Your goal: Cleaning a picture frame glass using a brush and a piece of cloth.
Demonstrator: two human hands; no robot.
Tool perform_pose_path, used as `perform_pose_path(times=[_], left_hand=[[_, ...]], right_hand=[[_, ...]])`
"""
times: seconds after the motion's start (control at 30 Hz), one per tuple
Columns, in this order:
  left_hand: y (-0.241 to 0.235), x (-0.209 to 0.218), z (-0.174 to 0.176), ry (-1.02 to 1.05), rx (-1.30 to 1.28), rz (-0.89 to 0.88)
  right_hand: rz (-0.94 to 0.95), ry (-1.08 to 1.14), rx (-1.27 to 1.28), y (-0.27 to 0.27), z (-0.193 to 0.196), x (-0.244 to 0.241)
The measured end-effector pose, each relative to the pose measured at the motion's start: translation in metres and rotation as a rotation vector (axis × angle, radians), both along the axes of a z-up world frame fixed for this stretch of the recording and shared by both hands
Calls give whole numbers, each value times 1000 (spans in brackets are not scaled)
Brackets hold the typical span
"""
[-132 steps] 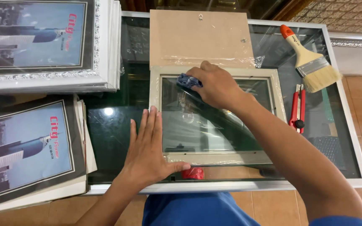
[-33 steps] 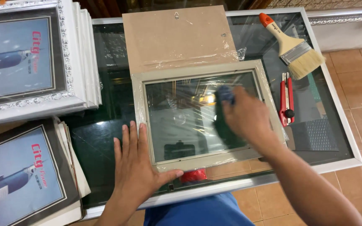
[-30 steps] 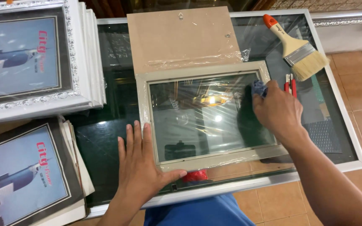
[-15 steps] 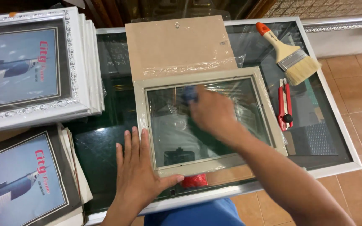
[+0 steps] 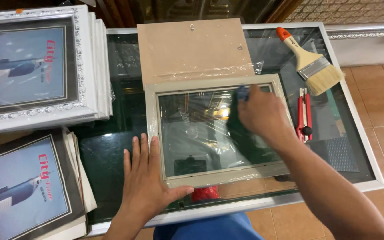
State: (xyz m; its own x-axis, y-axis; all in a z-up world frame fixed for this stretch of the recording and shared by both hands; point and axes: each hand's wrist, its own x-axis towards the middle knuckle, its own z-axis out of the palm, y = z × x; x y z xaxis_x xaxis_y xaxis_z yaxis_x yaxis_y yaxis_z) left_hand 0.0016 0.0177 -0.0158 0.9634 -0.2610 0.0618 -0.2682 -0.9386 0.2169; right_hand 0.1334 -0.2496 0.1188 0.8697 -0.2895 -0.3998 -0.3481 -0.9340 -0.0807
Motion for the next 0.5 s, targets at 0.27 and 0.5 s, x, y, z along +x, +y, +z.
perform_pose_path(times=[0.27,0.5], left_hand=[[0,-3,1,-45,-21,8],[-2,-1,1,33,-56,46]], right_hand=[[446,-106,216,138,-42,7],[35,-33,-44,-23,-25,-5]])
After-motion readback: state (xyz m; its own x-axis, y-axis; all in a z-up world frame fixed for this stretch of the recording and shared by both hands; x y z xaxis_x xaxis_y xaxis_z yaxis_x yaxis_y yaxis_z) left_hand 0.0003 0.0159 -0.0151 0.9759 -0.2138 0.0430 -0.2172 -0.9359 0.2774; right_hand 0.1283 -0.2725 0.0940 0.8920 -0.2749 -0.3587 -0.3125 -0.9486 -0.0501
